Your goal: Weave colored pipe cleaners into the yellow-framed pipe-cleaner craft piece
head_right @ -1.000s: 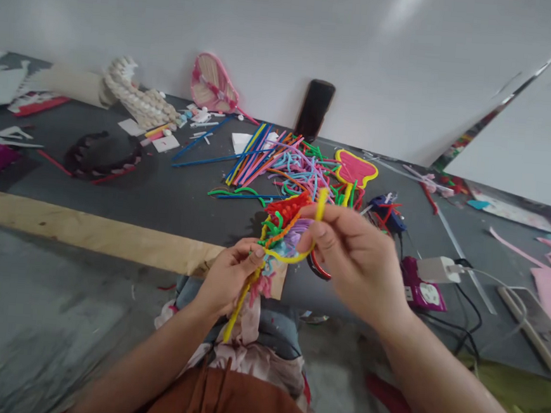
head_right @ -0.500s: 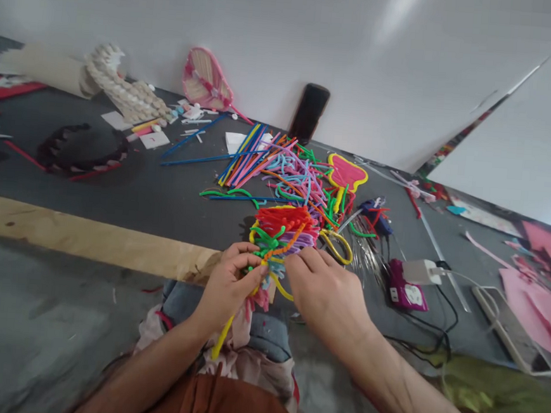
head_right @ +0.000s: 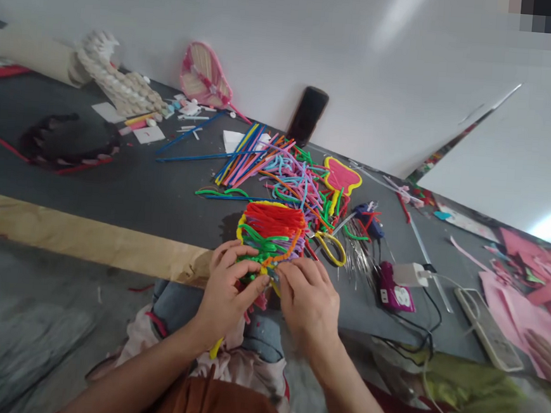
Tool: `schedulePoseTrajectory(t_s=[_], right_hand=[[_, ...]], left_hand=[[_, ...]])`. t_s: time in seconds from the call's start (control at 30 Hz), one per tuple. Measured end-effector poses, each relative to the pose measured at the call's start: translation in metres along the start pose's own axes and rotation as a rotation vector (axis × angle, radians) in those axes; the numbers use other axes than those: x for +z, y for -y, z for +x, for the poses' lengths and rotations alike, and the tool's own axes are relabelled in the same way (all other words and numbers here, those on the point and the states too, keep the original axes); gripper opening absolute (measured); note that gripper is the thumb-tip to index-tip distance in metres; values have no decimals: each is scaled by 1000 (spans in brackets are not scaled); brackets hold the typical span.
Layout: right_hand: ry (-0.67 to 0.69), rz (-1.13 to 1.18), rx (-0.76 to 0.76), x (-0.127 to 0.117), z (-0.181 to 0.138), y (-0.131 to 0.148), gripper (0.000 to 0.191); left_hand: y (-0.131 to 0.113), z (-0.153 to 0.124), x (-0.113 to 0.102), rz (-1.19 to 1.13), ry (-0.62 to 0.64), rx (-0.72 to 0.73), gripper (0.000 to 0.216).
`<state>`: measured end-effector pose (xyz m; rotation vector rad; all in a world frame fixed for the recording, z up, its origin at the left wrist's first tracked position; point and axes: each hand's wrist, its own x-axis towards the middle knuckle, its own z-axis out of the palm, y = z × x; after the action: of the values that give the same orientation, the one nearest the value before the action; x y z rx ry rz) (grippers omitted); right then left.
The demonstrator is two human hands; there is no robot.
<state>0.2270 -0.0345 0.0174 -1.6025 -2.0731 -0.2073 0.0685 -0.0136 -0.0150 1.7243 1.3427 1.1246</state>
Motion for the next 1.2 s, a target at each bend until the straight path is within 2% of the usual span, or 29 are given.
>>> schedulePoseTrajectory(t_s=[0.1, 0.2, 0.3, 0.4, 0.57, 0.7, 0.8, 1.0, 1.1, 1.2], right_hand=[[-51, 105, 81, 8, -4, 3, 16], [-91, 232, 238, 14, -8, 9, 7], [-60, 381, 399, 15, -11, 14, 5], [-17, 539, 393, 13, -15, 16, 6], [-36, 755, 337, 9, -22, 15, 9], [-93, 740, 346, 9, -24, 17, 9], [-135, 570, 260, 8, -21, 18, 12], [-124, 97, -139, -13, 9, 6, 18], [55, -7, -224, -24, 36, 3, 15], [325, -30, -318, -25, 60, 5, 16]], left_hand=[[0, -2, 0, 26, -12, 44, 1], [1, -2, 0, 22, -3, 61, 4], [3, -1, -2, 0, 7, 55, 5], [7, 2, -4, -26, 2, 28, 6], [14, 8, -9, -55, 4, -21, 8], [14, 10, -12, -57, 63, -20, 8], [12, 11, -14, -50, 133, -5, 6], [8, 10, -17, 39, 185, 28, 6], [5, 8, -18, 97, 199, 58, 8], [3, 6, -18, 135, 218, 59, 7]])
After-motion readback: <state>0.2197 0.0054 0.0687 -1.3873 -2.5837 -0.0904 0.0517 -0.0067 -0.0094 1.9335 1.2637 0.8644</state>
